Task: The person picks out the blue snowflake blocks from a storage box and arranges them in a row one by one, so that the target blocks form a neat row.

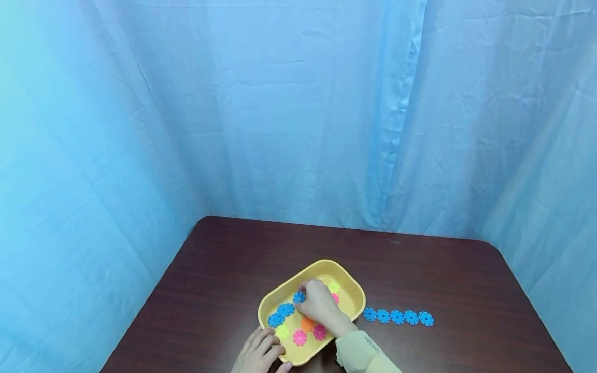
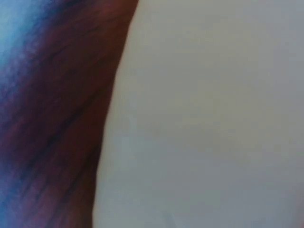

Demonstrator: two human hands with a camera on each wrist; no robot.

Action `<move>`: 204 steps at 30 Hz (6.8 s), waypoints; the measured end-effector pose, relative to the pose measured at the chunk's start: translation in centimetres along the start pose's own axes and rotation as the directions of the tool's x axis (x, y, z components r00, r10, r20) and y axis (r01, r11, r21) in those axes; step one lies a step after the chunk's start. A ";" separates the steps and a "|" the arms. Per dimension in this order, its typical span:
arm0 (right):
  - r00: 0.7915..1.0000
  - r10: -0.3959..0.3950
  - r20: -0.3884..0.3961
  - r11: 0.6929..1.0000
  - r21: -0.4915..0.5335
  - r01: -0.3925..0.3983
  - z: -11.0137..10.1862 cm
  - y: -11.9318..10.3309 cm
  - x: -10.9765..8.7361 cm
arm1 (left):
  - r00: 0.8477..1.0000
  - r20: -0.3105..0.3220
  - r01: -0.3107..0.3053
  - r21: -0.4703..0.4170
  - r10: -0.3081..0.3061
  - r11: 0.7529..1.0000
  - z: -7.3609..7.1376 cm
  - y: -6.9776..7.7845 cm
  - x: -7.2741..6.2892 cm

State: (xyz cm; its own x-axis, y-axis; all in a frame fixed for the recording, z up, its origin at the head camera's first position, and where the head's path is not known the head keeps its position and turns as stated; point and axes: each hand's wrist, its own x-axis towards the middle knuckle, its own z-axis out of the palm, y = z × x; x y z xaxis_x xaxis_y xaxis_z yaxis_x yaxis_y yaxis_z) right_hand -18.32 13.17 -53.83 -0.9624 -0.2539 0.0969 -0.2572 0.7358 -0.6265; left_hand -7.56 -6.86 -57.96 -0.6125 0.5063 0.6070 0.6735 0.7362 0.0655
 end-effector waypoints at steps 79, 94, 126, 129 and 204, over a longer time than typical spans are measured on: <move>0.984 0.118 -0.130 0.992 0.061 -0.110 -7.8 1.0 -2.6 | 0.996 0.089 0.026 -0.024 -0.024 0.999 -0.3 0.1 0.2; 0.972 0.173 -0.159 0.984 0.073 -0.163 -9.7 3.2 -3.7 | 0.993 0.115 0.042 -0.032 -0.038 0.999 -0.4 0.2 0.1; 0.953 0.244 -0.181 0.970 0.033 -0.242 -13.2 6.8 -6.5 | 0.997 0.077 0.026 -0.012 -0.025 1.000 -0.3 0.1 0.1; 0.953 0.245 -0.177 0.970 0.028 -0.243 -13.5 7.0 -6.8 | 0.995 0.089 0.036 -0.021 -0.034 0.999 -0.4 0.0 0.2; 0.843 0.505 -0.186 0.856 -0.019 -0.517 -16.8 19.1 -13.9 | 0.997 0.069 0.020 -0.032 -0.018 0.999 -0.3 0.1 0.0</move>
State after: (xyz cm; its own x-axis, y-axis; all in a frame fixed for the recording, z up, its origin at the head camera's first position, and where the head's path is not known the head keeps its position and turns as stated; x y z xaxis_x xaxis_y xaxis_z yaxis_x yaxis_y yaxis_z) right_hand -11.30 41.33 -54.19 -0.9573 0.2744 -0.0914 0.2761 0.7730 -0.5712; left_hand -7.38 -6.94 -57.72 -0.6515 0.5232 0.5493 0.6742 0.7313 0.1032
